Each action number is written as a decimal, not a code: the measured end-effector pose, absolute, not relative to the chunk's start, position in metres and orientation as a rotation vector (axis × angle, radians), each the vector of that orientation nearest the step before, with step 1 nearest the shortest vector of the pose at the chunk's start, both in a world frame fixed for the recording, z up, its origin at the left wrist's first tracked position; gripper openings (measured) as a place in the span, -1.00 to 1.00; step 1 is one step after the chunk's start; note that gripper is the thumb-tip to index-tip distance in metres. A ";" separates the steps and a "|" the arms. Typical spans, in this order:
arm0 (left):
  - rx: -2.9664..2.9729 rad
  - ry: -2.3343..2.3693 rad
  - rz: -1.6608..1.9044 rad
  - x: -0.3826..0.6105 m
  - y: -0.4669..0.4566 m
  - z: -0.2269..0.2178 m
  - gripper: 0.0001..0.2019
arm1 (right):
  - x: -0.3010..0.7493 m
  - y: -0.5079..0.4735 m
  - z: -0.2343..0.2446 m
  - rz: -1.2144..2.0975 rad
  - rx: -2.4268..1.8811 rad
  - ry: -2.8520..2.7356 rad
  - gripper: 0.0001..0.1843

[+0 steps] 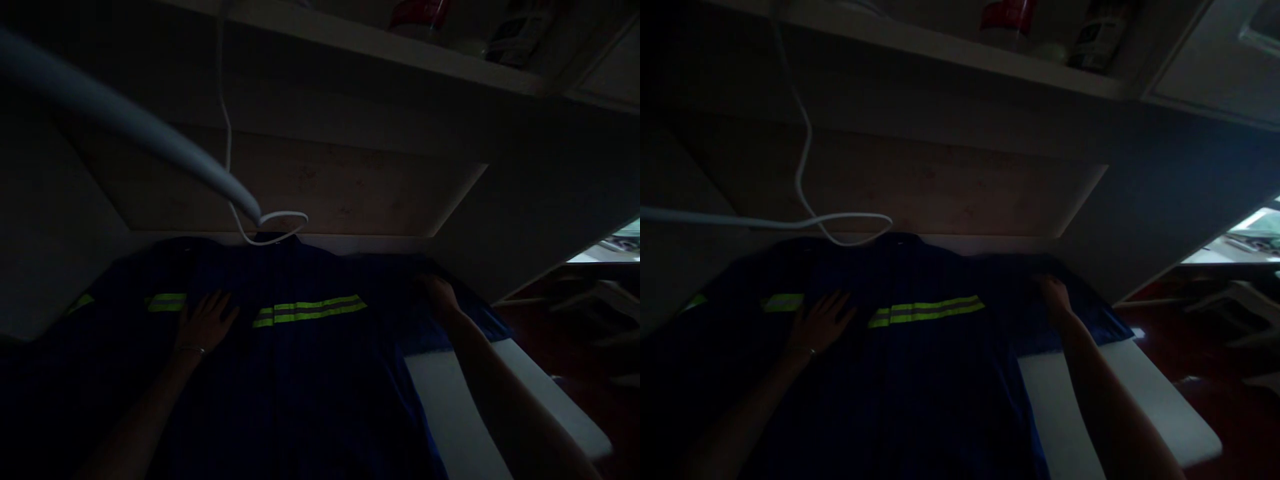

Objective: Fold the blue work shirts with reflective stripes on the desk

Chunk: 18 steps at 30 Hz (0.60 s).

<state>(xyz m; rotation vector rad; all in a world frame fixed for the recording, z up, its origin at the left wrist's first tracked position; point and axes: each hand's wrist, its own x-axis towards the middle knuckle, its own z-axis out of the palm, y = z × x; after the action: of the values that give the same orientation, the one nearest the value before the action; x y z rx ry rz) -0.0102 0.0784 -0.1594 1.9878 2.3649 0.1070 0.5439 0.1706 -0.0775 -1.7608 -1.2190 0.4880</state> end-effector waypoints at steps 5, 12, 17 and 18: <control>1.966 2.391 0.151 -0.009 0.078 -0.161 -0.36 | 0.460 0.168 -0.028 0.415 -1.604 -1.716 -0.57; 1.998 2.372 0.195 -0.013 0.080 -0.166 -0.34 | 0.343 0.161 -0.016 0.521 -1.506 -2.205 -0.52; 1.992 2.382 0.205 -0.013 0.080 -0.165 -0.34 | 0.328 0.168 -0.091 0.175 -1.772 -2.286 -0.44; 1.980 2.383 0.208 -0.013 0.080 -0.165 -0.34 | 0.329 0.168 -0.107 0.211 -1.816 -2.343 -0.43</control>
<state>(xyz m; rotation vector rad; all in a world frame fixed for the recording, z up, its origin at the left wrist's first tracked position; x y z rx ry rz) -0.0130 0.0802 -0.1655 1.9802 2.3825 0.2076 0.3287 0.1680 -0.1071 -1.8163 -2.3429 0.2113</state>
